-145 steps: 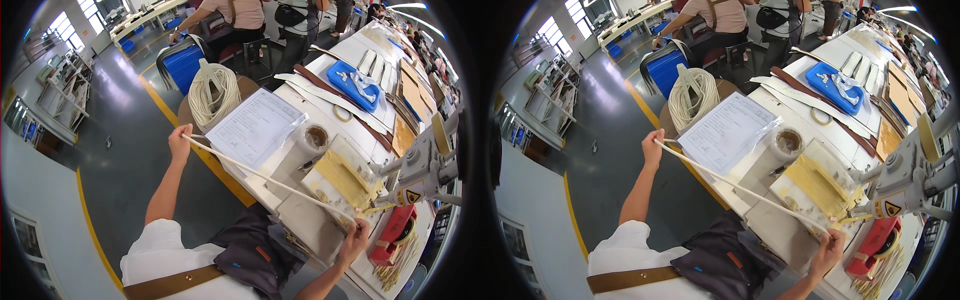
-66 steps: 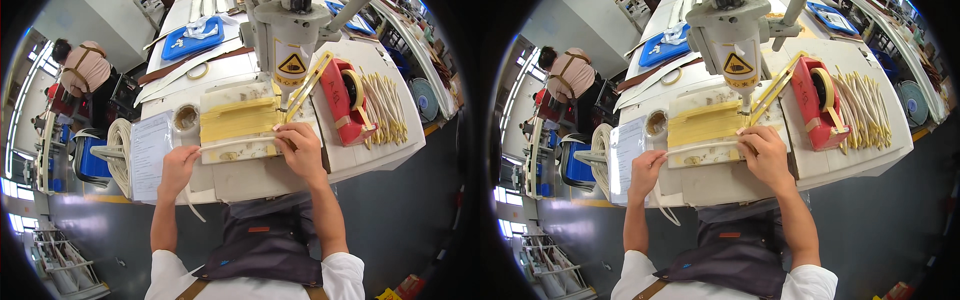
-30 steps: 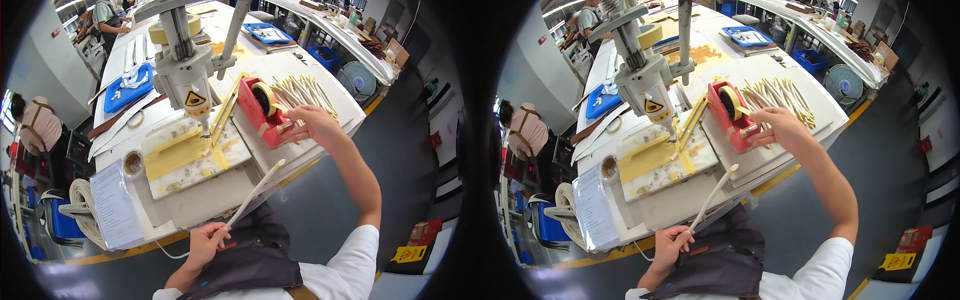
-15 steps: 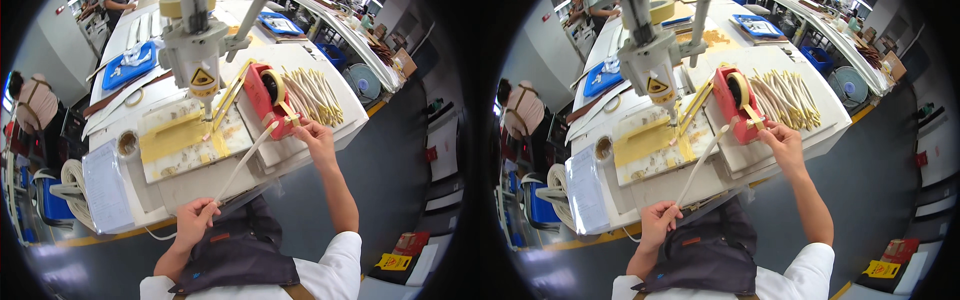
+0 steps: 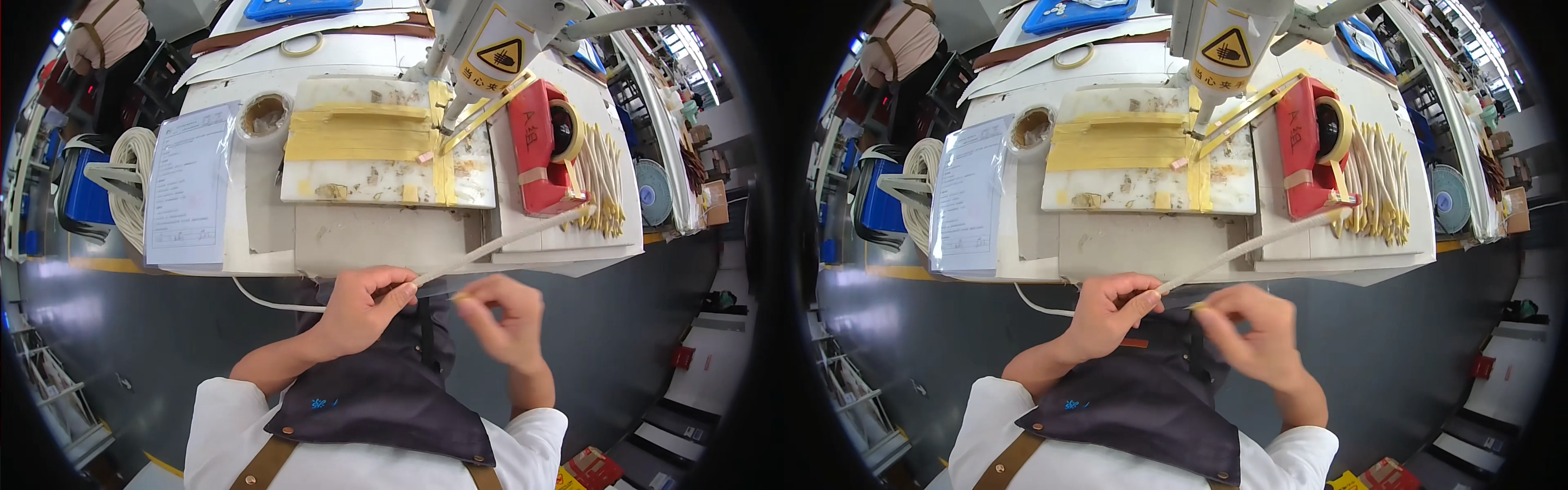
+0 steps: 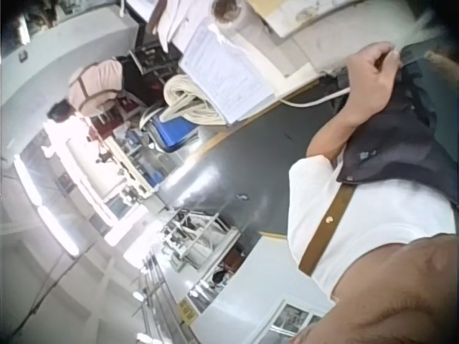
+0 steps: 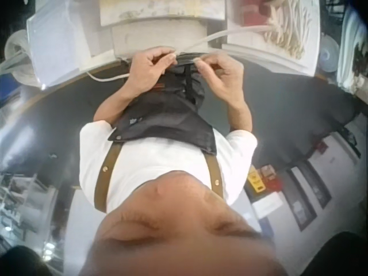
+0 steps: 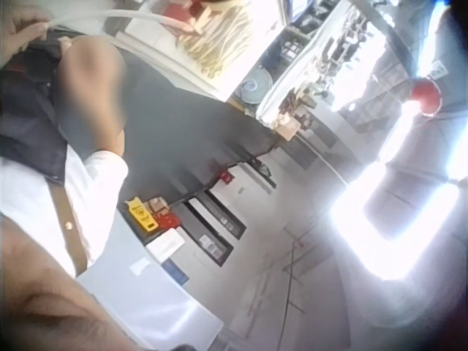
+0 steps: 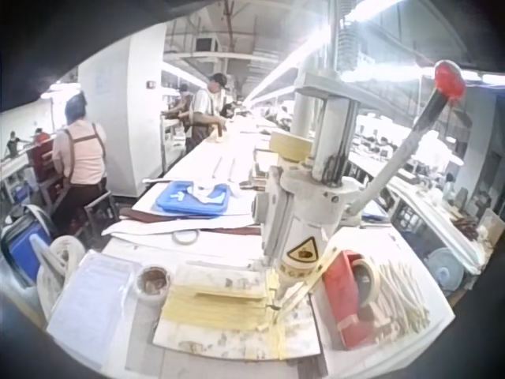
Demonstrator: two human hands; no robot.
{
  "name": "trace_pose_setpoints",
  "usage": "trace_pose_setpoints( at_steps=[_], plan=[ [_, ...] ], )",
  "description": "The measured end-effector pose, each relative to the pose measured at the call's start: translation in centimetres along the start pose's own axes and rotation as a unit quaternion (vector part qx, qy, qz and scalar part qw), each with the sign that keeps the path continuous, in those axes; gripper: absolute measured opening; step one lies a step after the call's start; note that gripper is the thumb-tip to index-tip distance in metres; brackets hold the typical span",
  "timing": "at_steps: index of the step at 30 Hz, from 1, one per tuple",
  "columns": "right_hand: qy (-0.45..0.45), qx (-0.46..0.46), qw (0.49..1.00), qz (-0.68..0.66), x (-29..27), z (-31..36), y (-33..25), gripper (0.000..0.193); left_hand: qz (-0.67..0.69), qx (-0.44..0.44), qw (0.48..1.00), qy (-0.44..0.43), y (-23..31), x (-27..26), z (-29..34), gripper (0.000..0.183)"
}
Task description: The person inserts a white cable into a yellow plastic sleeve using a manual press machine. They repeatedly feed the cable into the machine, operate the lever to push the sleeve down, and then remove the finished unit to place it on a pile. The process involves handling the cable, the sleeve, and the machine lever.
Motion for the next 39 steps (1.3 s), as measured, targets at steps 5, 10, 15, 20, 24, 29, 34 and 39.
trace_pose_setpoints(
  at_steps=[5, 10, 15, 20, 24, 29, 34, 39],
  plan=[
    [-0.005, 0.022, 1.0, -0.016, 3.5, -0.9, 1.2, 0.017, -0.058, 0.067, 0.996, 0.022, 0.0, 0.3, 0.4, 0.02],
    [0.012, 0.051, 0.999, -0.013, 3.8, -0.9, 1.4, 0.017, -0.115, 0.105, 0.987, 0.042, 0.1, 0.2, 0.6, 0.017],
    [0.021, 0.054, 0.998, -0.014, 3.6, -0.9, 1.4, 0.016, -0.192, 0.197, 0.958, 0.082, 0.2, 0.5, 0.7, 0.015],
    [-0.002, 0.036, 0.999, 0.01, 3.1, -1.0, 0.6, 0.012, -0.224, 0.263, 0.935, 0.082, 1.0, 0.3, 0.8, 0.013],
    [-0.05, -0.053, 0.996, 0.047, 2.5, -1.2, -0.1, 0.013, -0.036, 0.056, 0.997, -0.027, -0.2, 0.0, 0.2, 0.014],
    [-0.062, -0.048, 0.996, 0.047, 2.1, -0.9, -0.2, 0.011, -0.013, 0.138, 0.99, 0.002, 0.7, 0.5, 0.5, 0.013],
    [-0.052, -0.057, 0.997, 0.018, 1.9, -1.1, 0.6, 0.013, -0.213, 0.34, 0.912, 0.086, 1.4, 1.1, 1.3, 0.014],
    [-0.024, -0.005, 1.0, -0.017, 1.9, -0.8, 1.7, 0.014, -0.239, 0.364, 0.897, 0.08, 1.0, 1.5, 1.6, 0.016]
  ],
)
Point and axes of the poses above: each hand's wrist, its own z-axis away from the middle knuckle, its own x-axis out of the palm, y = z × x, the point moved 3 cm from there along -z, towards the middle knuckle, and after that the axes turned 6 degrees about -z, right-handed, at the moved point
